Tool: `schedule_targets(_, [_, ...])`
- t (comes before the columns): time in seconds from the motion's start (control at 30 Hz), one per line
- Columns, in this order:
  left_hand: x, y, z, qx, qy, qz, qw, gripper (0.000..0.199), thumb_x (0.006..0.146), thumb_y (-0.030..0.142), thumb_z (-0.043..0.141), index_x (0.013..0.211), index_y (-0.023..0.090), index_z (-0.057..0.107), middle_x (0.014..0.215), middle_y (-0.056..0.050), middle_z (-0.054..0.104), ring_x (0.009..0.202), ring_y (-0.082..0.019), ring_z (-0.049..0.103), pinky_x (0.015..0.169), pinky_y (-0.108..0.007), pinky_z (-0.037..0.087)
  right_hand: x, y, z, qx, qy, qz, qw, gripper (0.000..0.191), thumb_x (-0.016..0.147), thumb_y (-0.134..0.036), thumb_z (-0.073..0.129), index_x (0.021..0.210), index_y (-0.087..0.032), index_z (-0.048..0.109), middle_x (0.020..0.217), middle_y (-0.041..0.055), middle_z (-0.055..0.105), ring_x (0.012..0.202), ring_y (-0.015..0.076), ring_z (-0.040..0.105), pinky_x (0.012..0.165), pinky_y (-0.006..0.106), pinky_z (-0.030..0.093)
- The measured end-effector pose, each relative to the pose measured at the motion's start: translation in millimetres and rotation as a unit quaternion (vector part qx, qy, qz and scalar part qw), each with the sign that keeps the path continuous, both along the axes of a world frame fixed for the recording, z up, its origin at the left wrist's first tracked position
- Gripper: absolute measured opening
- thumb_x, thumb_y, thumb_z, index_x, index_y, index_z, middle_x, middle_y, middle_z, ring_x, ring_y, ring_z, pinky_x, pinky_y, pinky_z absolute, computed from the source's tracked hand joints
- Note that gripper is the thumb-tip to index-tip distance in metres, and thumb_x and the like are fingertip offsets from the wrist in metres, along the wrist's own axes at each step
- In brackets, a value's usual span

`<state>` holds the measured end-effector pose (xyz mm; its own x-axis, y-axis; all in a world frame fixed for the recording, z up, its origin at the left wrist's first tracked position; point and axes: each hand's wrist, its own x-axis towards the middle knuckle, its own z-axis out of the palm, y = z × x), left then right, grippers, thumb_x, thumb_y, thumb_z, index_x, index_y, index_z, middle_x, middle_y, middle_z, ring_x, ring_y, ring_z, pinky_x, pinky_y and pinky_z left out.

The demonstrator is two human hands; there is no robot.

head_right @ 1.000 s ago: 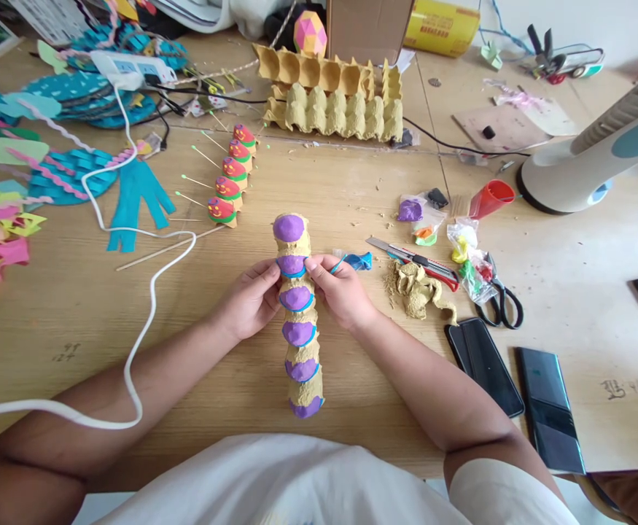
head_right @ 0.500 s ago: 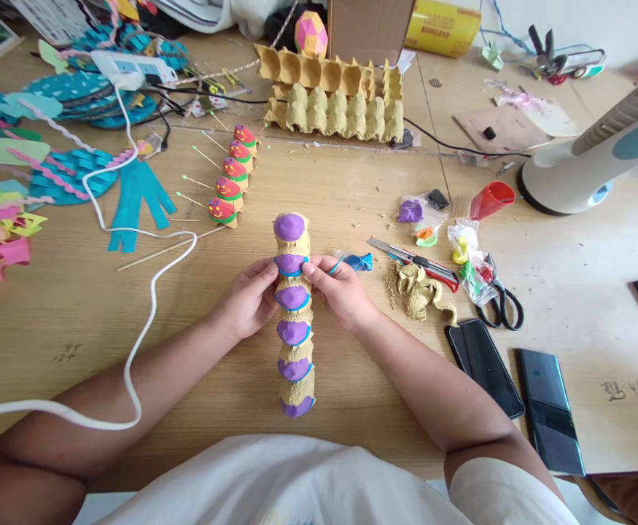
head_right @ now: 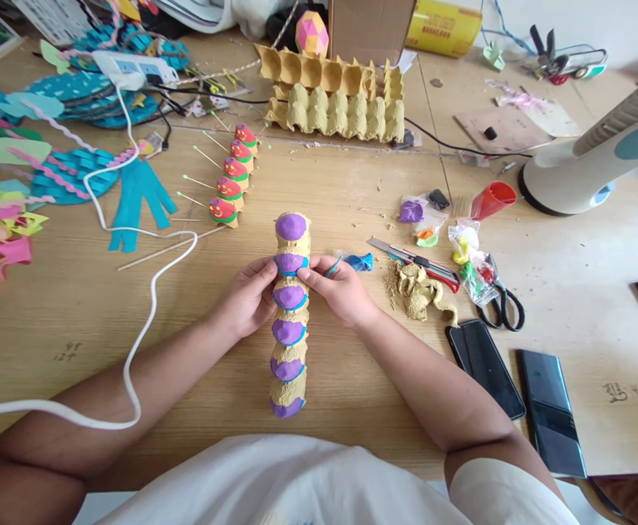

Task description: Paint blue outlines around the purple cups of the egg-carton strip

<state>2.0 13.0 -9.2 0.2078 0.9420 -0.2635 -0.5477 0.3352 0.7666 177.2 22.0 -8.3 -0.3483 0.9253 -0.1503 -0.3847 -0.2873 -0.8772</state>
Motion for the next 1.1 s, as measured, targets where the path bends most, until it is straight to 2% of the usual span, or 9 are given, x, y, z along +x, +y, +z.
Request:
schedule_targets(0.13, [-3,0,-2.0,0.037,0.024,-0.001,0.999,0.038,0.073,0.051,0.094,0.095,0.022,0.083,0.087,-0.003,0.079,0.073,-0.015,0.069,0.068,-0.027,0.056,2,2,1.0,0.039,-0.039,-0.011,0.998,0.033,0.077,-0.051,0.091,0.089,-0.023,0.079,0.085,-0.0004,0.076,0.080,0.0150,0.067,0.083,0.029,0.056])
schedule_targets(0.27, [-6,2,-6.5,0.083,0.100,0.017,0.991,0.037,0.073,0.042,0.095,0.100,0.020,0.084,0.096,-0.005,0.082,0.083,-0.017,0.072,0.077,-0.028,0.057,8,5,6.3,0.097,-0.095,-0.002,0.991,0.033,0.081,-0.052,0.087,0.092,-0.021,0.080,0.088,0.0015,0.079,0.083,0.0159,0.069,0.084,0.029,0.056])
schedule_targets(0.37, [-7,2,-9.0,0.105,0.146,0.028,0.983,0.035,0.075,0.041,0.093,0.101,0.020,0.084,0.101,-0.006,0.082,0.090,-0.019,0.073,0.083,-0.029,0.058,12,8,11.3,0.125,-0.131,0.017,0.983,0.039,0.078,-0.054,0.090,0.095,-0.020,0.081,0.087,0.0029,0.079,0.081,0.0170,0.069,0.080,0.030,0.056])
schedule_targets(0.5, [-9,2,-10.1,0.106,0.178,0.020,0.978,0.034,0.076,0.042,0.092,0.100,0.019,0.085,0.096,-0.006,0.082,0.085,-0.018,0.072,0.079,-0.029,0.057,16,10,12.8,0.151,-0.194,0.000,0.969,0.038,0.078,-0.054,0.089,0.090,-0.019,0.082,0.082,0.0035,0.079,0.076,0.0170,0.067,0.074,0.029,0.053])
schedule_targets(0.67, [-9,3,-10.4,0.075,0.166,0.017,0.983,0.039,0.070,0.043,0.096,0.096,0.017,0.085,0.089,-0.006,0.081,0.077,-0.018,0.071,0.074,-0.029,0.058,18,12,10.8,0.182,-0.239,-0.003,0.954,0.038,0.080,-0.056,0.087,0.087,-0.019,0.083,0.081,0.0042,0.079,0.074,0.0183,0.066,0.071,0.030,0.051])
schedule_targets(0.8, [-9,4,-9.7,0.071,0.160,0.017,0.984,0.036,0.068,0.042,0.097,0.092,0.017,0.084,0.083,-0.005,0.080,0.073,-0.016,0.069,0.070,-0.028,0.056,21,14,10.5,0.183,-0.228,0.020,0.956,0.038,0.078,-0.055,0.089,0.090,-0.019,0.084,0.081,0.0042,0.078,0.075,0.0184,0.066,0.072,0.030,0.052])
schedule_targets(1.0, [-8,4,-5.9,0.080,0.097,-0.002,0.992,0.034,0.067,0.040,0.098,0.091,0.019,0.085,0.089,-0.005,0.082,0.078,-0.015,0.071,0.075,-0.026,0.058,25,16,8.0,0.173,-0.222,0.015,0.959,0.036,0.076,-0.052,0.091,0.086,-0.018,0.083,0.078,0.0034,0.077,0.070,0.0162,0.063,0.068,0.029,0.050])
schedule_targets(1.1, [-8,5,-4.7,0.080,0.101,-0.001,0.992,0.031,0.068,0.037,0.097,0.091,0.020,0.086,0.089,-0.004,0.082,0.078,-0.014,0.071,0.075,-0.025,0.058,26,17,7.7,0.183,-0.231,0.016,0.955,0.036,0.077,-0.052,0.090,0.083,-0.018,0.083,0.075,0.0028,0.074,0.069,0.0161,0.062,0.068,0.029,0.048])
